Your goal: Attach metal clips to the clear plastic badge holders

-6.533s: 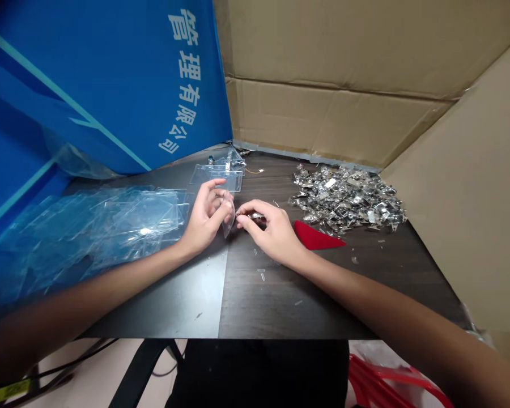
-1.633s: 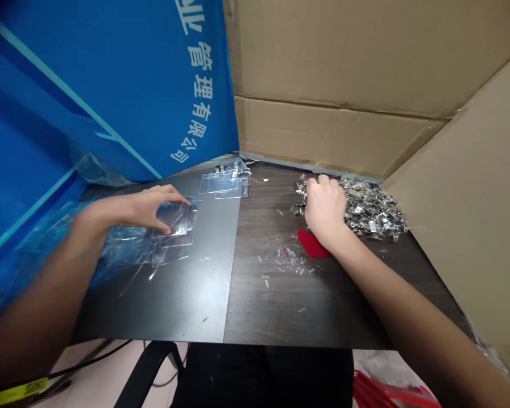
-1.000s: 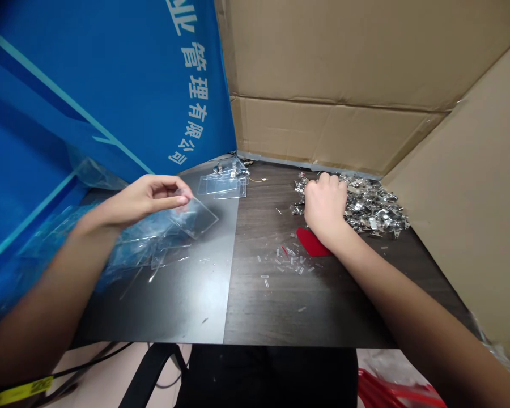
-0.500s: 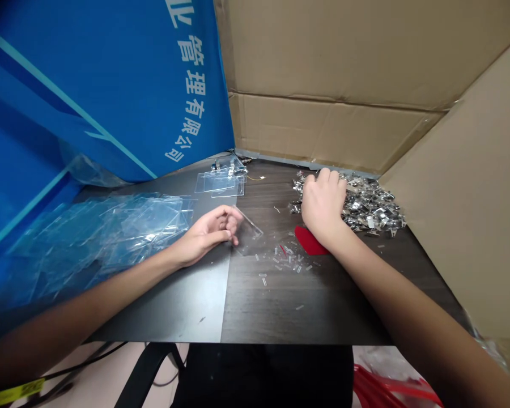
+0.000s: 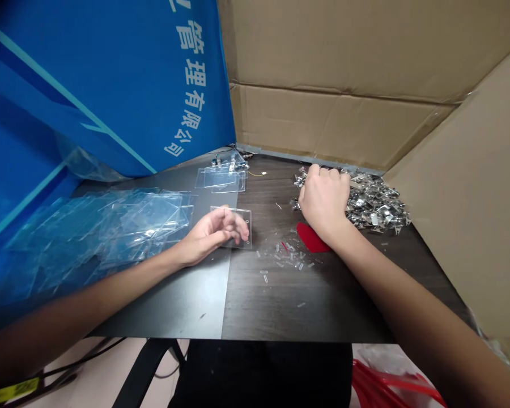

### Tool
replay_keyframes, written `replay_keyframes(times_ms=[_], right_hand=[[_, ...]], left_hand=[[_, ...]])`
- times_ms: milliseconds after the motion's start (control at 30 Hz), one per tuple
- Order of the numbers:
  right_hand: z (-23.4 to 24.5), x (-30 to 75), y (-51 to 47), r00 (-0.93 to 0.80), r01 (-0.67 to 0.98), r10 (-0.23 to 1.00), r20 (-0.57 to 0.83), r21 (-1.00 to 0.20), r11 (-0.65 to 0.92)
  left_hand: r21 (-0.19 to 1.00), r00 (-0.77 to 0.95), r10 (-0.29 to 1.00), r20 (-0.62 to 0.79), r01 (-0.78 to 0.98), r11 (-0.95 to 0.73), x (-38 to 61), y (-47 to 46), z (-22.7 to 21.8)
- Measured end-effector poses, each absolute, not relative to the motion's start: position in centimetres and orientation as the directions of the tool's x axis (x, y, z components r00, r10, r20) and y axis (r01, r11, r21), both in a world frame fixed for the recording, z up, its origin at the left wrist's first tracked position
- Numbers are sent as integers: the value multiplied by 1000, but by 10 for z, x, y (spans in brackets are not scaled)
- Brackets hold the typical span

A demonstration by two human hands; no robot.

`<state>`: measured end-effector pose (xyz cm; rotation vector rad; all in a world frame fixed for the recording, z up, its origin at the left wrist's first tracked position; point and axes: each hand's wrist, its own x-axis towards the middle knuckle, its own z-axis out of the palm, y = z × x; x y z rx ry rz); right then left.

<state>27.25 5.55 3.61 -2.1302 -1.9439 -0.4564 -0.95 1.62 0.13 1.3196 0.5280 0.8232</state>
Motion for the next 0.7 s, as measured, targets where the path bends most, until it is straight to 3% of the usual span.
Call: replay_keyframes(times_ms=[267,433,567,700], right_hand=[[38,274,56,85,996,906,414,-11,-89],[33,274,56,42,999,854,519,-29,-32],[29,272,59,76,991,822,564,-132,-1],[26,270,61,135,970,778,613,-242,22]], left_hand=[[961,581,813,47,-248,122,-8,15,4],[986,555,828,79,-166,18,-11,15,5],[963,581,780,232,-26,-267,-17,14,8],[730,657,642,394,201,-654,-21,9,15]])
